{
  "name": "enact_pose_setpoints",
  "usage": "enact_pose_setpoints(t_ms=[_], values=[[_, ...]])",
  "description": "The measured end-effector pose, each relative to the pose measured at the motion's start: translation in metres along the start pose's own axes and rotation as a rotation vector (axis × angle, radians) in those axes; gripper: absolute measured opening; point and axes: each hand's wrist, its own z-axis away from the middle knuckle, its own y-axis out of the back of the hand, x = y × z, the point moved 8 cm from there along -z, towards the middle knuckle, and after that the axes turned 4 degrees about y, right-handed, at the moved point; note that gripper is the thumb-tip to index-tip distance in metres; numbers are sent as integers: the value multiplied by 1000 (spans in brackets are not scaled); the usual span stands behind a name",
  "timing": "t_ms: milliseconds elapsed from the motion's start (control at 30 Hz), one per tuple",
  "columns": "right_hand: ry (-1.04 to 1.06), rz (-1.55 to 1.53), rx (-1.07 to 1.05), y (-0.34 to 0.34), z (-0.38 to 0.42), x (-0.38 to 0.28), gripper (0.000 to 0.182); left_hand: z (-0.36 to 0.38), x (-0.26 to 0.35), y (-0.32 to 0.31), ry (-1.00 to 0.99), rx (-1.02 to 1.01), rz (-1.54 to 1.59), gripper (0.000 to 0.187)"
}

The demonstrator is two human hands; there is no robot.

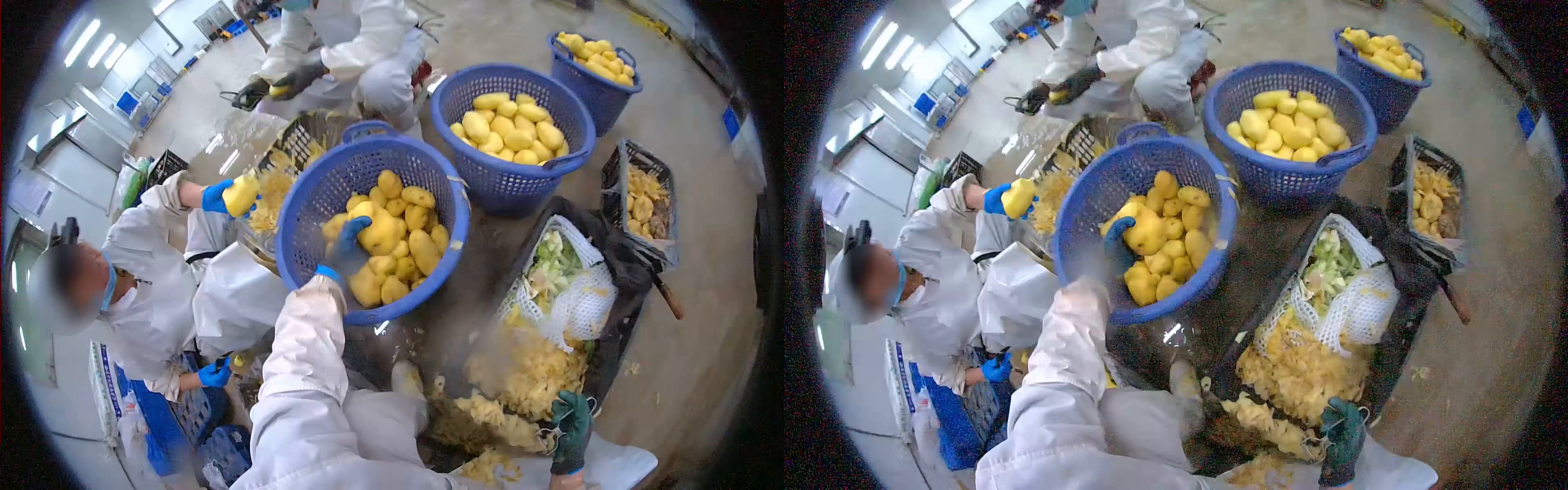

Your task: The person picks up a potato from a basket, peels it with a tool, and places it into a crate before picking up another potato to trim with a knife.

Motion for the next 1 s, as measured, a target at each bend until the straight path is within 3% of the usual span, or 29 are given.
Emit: enact_pose_setpoints(t_ms=[33,100,133,167,267,333,400,467,600,667,733,800,833,933,1000], values=[[49,-17,-29,1,2,1,31,19,46,-41,221,-31,422,53],[51,-166,-64,-15,21,-19,23,56,111,-111,416,-166,971,59],[50,-239,-78,-21,32,-30,19,71,134,-134,388,-262,1100,69],[203,-226,-138,-24,40,-42,21,84,148,-154,401,-325,1149,72],[159,-475,-106,-16,53,-42,23,150,200,-217,395,-610,1343,69],[200,-480,-331,-15,58,-51,24,208,222,-254,556,-536,1440,71],[291,-617,-285,-13,62,-66,24,256,207,-286,686,-619,1508,67],[343,-524,-352,-27,96,-100,25,297,191,-313,729,-542,1520,70],[757,-73,-281,-48,143,-136,25,363,166,-348,819,-477,1424,65],[1070,280,-382,-68,179,-154,25,382,168,-358,822,-540,1391,57],[1143,321,-488,-72,168,-139,24,397,156,-360,859,-575,1394,54],[1139,387,-486,-65,151,-139,25,406,161,-358,918,-495,1326,51],[1179,402,-331,-49,133,-130,20,407,156,-357,920,-497,1308,50],[842,-59,-228,-33,123,-124,16,403,131,-355,899,-505,1355,49],[923,-56,-278,-41,125,-115,25,404,130,-355,909,-489,1380,49]])
